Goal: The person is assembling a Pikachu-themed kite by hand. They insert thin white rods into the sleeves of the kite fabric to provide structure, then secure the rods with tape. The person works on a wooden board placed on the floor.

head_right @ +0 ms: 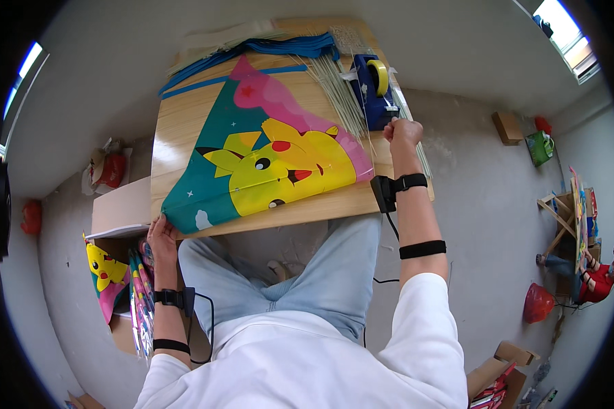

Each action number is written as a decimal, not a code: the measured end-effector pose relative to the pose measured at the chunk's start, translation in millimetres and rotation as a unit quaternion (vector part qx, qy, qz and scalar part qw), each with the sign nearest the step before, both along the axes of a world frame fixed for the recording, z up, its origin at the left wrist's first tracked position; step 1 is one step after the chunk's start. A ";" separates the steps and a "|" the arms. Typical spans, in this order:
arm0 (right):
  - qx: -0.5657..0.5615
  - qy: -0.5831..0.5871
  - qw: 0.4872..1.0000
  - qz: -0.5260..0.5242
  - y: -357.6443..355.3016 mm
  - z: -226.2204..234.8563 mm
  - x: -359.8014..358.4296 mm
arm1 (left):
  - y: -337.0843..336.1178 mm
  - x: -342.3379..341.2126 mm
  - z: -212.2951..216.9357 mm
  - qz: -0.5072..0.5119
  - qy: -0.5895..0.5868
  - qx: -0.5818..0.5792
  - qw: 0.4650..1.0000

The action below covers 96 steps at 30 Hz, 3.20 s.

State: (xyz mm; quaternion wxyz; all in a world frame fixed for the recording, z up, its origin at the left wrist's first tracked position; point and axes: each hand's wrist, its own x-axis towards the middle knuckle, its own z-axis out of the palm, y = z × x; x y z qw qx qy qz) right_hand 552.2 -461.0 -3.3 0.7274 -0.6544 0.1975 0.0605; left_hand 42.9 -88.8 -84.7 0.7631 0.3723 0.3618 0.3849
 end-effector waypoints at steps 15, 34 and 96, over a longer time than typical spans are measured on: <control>-0.163 -0.006 0.986 -0.029 -12.3 -20.3 -1.7 | -2.0 5.2 -0.8 0.014 0.020 -0.009 1.000; -0.111 -0.252 0.645 0.713 189.2 92.8 -198.2 | -6.7 -4.1 2.6 -0.021 -0.011 0.008 1.000; -0.322 -0.229 0.229 0.890 415.4 36.4 -328.0 | -17.6 1.4 13.7 0.037 -0.078 -0.041 0.995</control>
